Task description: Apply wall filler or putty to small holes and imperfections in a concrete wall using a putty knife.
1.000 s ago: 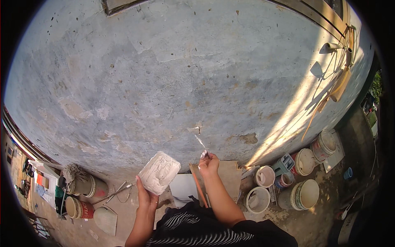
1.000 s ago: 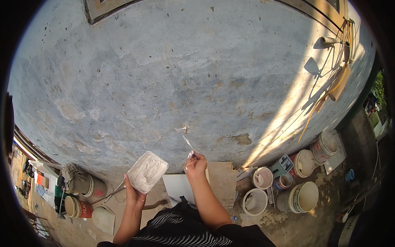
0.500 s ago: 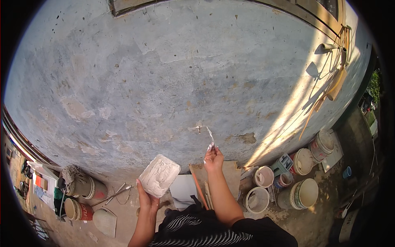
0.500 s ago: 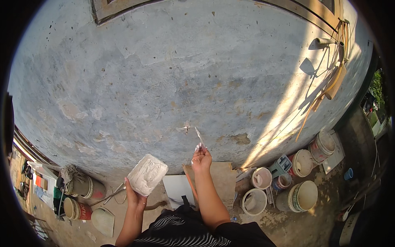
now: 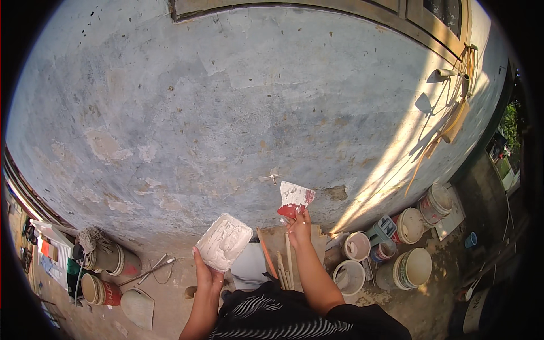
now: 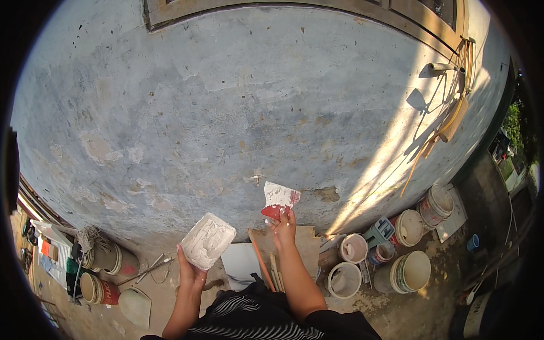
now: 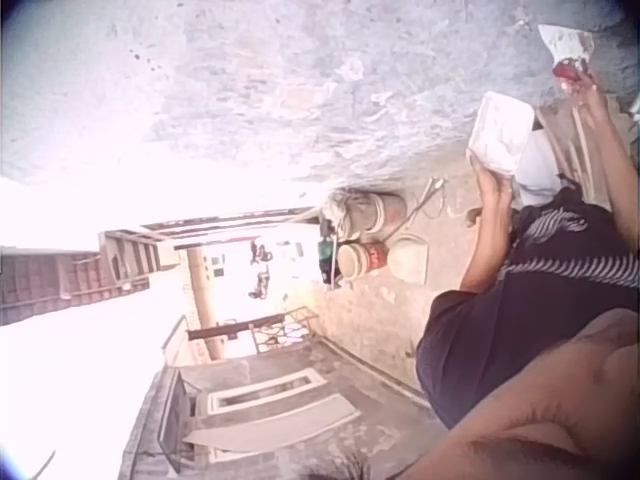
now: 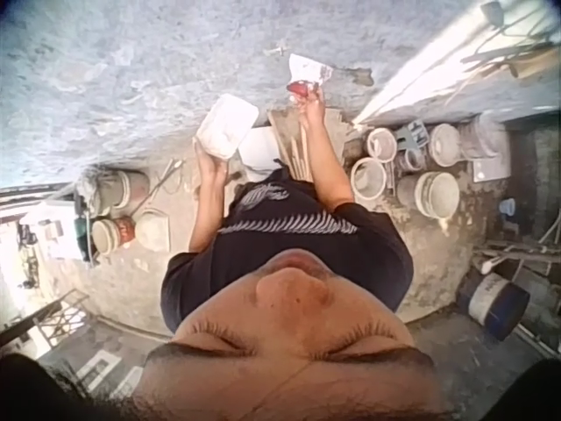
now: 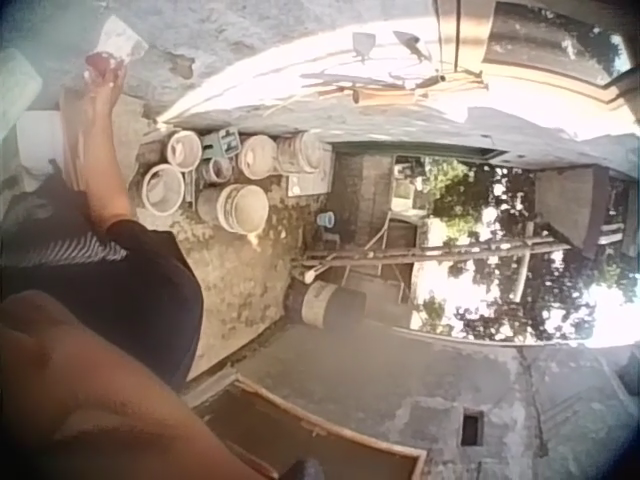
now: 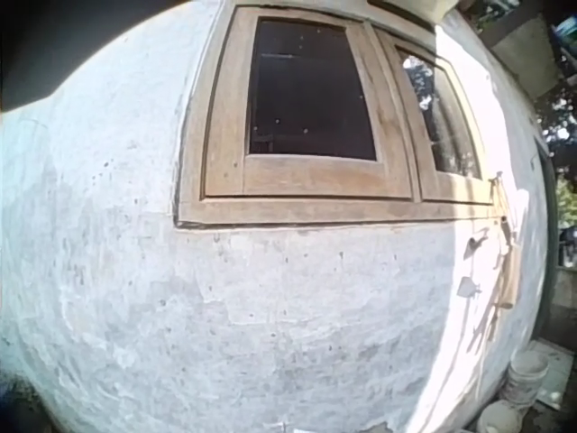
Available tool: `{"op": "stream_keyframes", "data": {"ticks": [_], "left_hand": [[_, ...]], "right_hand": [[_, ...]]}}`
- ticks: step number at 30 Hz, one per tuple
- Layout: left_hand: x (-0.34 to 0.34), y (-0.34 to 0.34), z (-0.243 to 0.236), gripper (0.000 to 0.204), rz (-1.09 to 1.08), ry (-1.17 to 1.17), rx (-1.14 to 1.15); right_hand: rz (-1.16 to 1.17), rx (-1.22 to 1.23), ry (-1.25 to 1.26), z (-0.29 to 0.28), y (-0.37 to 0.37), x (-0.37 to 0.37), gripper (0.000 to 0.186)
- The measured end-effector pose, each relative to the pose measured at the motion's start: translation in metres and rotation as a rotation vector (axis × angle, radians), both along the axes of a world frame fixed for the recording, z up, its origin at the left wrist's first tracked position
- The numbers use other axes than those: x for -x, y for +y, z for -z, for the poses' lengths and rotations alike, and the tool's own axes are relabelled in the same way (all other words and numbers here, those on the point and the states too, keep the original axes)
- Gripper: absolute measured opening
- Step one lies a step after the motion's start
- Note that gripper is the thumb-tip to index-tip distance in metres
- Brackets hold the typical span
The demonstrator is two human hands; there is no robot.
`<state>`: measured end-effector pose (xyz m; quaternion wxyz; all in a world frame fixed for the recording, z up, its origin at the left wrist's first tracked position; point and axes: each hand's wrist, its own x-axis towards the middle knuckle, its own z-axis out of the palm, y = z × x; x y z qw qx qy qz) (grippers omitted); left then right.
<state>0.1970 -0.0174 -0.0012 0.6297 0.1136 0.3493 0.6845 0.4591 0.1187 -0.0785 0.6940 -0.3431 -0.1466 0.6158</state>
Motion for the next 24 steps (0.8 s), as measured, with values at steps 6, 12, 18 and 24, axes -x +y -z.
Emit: {"op": "stream_keyframes", "data": {"ticks": [6, 12, 18, 24], "left_hand": [[0.010, -0.006, 0.004, 0.074, -0.016, -0.003, 0.001], [0.012, -0.008, 0.001, 0.074, -0.031, 0.016, -0.015], [0.014, -0.010, -0.001, 0.075, -0.050, 0.018, -0.019], [0.013, -0.008, 0.004, 0.075, -0.049, 0.021, -0.019]], "right_hand": [[-0.014, -0.096, -0.124, -0.019, 0.032, -0.003, 0.016], [0.089, -0.086, -0.342, -0.006, 0.062, -0.002, 0.019], [0.234, -0.027, -0.454, 0.007, 0.077, 0.007, 0.016], [0.230, 0.052, -0.523, 0.032, 0.058, 0.002, 0.016]]}}
